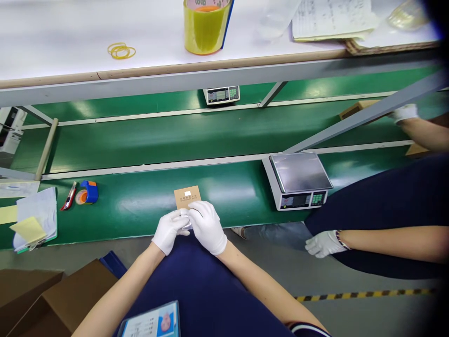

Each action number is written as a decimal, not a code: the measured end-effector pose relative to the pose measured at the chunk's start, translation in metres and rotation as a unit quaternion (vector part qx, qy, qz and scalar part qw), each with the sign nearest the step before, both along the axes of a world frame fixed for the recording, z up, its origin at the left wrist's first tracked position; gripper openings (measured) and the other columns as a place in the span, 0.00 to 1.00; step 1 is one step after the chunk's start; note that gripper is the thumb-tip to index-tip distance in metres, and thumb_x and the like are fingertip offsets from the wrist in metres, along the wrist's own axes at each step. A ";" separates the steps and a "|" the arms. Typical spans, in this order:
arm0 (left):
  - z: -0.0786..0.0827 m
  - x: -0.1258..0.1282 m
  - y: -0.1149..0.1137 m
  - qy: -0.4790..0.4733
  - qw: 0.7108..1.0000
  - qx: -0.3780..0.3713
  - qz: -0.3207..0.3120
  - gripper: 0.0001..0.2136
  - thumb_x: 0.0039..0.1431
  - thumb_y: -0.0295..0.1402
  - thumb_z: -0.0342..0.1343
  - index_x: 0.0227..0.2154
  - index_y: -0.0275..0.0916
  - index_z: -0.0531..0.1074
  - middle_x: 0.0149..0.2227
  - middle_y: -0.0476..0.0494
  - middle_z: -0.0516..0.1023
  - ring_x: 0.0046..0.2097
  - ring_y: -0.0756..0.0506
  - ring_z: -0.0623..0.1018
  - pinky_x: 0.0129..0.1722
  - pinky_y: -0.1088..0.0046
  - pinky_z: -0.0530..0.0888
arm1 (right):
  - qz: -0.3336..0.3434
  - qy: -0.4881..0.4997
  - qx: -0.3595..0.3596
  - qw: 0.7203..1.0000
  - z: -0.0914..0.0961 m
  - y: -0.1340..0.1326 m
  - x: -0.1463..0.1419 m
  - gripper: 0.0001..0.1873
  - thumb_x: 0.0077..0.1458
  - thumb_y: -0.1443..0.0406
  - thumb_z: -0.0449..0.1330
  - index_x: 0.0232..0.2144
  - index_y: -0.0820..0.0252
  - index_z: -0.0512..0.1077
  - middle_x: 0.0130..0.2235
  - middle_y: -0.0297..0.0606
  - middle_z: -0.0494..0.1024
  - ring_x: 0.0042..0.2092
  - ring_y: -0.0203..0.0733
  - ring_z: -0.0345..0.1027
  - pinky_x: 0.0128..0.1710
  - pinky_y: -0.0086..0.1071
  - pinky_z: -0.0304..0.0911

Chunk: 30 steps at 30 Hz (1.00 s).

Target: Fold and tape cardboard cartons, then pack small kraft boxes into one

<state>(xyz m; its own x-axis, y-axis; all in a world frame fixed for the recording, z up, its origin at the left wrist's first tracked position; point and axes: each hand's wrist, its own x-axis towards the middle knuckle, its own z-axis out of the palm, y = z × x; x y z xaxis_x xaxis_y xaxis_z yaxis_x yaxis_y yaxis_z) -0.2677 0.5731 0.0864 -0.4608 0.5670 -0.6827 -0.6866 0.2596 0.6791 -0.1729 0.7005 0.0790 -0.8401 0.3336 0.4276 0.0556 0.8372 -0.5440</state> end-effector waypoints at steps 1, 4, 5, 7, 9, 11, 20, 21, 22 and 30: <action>-0.001 -0.001 -0.001 -0.007 1.000 -0.002 0.007 0.25 0.49 0.37 0.70 0.51 0.33 0.77 0.43 0.38 0.81 0.40 0.45 0.80 0.29 0.78 0.78 | 0.013 0.012 -0.021 1.000 0.000 0.000 0.003 0.07 0.63 0.71 0.56 0.36 0.58 0.74 0.44 0.41 0.79 0.48 0.46 0.70 0.51 0.44 0.68; -0.002 -0.001 -0.004 0.012 0.999 -0.007 0.036 0.37 0.51 0.39 0.70 0.63 0.35 0.66 0.44 0.36 0.82 0.41 0.43 0.81 0.30 0.76 0.79 | -0.011 0.020 -0.148 0.989 -0.004 0.006 0.014 0.11 0.63 0.70 0.55 0.45 0.56 0.73 0.52 0.44 0.77 0.57 0.47 0.68 0.58 0.48 0.67; -0.002 -0.001 -0.005 0.029 0.999 -0.003 0.040 0.42 0.52 0.39 0.69 0.68 0.37 0.59 0.43 0.37 0.82 0.41 0.43 0.81 0.32 0.74 0.80 | -0.028 0.006 -0.211 0.977 -0.006 0.009 0.018 0.15 0.63 0.69 0.56 0.51 0.56 0.72 0.56 0.46 0.75 0.59 0.48 0.68 0.58 0.48 0.68; 0.000 0.001 -0.007 0.071 0.997 0.004 0.039 0.47 0.54 0.40 0.68 0.72 0.39 0.48 0.39 0.41 0.83 0.39 0.44 0.81 0.34 0.71 0.81 | -0.032 -0.034 -0.353 0.935 -0.010 0.014 0.023 0.27 0.61 0.67 0.57 0.62 0.56 0.63 0.61 0.50 0.71 0.56 0.47 0.72 0.55 0.45 0.72; 0.001 0.003 -0.008 0.108 0.994 0.005 0.031 0.45 0.57 0.41 0.66 0.72 0.40 0.49 0.38 0.43 0.82 0.38 0.46 0.80 0.34 0.70 0.81 | -0.007 -0.058 -0.462 0.885 -0.012 0.017 0.025 0.35 0.60 0.67 0.59 0.67 0.56 0.55 0.61 0.51 0.71 0.49 0.43 0.77 0.49 0.40 0.76; 0.001 0.003 -0.010 0.136 0.991 0.003 0.011 0.36 0.58 0.42 0.64 0.67 0.37 0.62 0.42 0.41 0.82 0.39 0.45 0.80 0.34 0.70 0.81 | -0.005 -0.058 -0.492 0.868 -0.011 0.017 0.025 0.34 0.59 0.67 0.58 0.67 0.56 0.57 0.59 0.50 0.74 0.46 0.41 0.78 0.48 0.38 0.76; 0.016 -0.005 -0.019 0.154 0.987 -0.030 -0.030 0.24 0.53 0.38 0.68 0.52 0.37 0.74 0.47 0.39 0.81 0.46 0.42 0.81 0.39 0.68 0.81 | -0.005 -0.022 -0.344 0.939 0.005 0.012 0.016 0.26 0.59 0.71 0.58 0.59 0.55 0.68 0.51 0.40 0.81 0.52 0.43 0.76 0.56 0.40 0.72; 0.018 -0.006 -0.020 0.164 0.985 -0.037 -0.034 0.20 0.53 0.38 0.68 0.47 0.36 0.76 0.44 0.40 0.81 0.43 0.43 0.81 0.39 0.68 0.81 | 0.005 -0.023 -0.328 0.945 0.006 0.012 0.015 0.26 0.59 0.71 0.58 0.59 0.55 0.69 0.50 0.39 0.81 0.51 0.43 0.76 0.55 0.40 0.72; 0.020 -0.007 -0.021 0.176 0.983 -0.043 -0.037 0.16 0.53 0.38 0.68 0.43 0.36 0.77 0.41 0.41 0.81 0.40 0.44 0.81 0.38 0.69 0.80 | 0.015 -0.025 -0.312 0.950 0.006 0.012 0.014 0.26 0.58 0.71 0.59 0.59 0.54 0.69 0.49 0.39 0.81 0.50 0.42 0.76 0.55 0.39 0.72; 0.034 -0.024 -0.040 0.199 0.977 -0.044 -0.067 0.13 0.54 0.41 0.66 0.34 0.36 0.77 0.42 0.42 0.80 0.28 0.50 0.77 0.33 0.71 0.77 | 0.044 -0.034 -0.296 0.953 0.008 -0.007 -0.003 0.19 0.61 0.67 0.59 0.55 0.54 0.72 0.41 0.35 0.82 0.41 0.40 0.77 0.46 0.35 0.74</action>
<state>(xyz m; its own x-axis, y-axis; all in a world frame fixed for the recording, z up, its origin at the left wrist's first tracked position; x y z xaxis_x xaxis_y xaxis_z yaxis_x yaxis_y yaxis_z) -0.2921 0.5332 0.1206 -0.6247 0.5878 -0.5141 -0.3286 0.3993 0.8559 -0.1756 0.6935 0.0866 -0.8950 0.4270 0.1291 0.0518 0.3868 -0.9207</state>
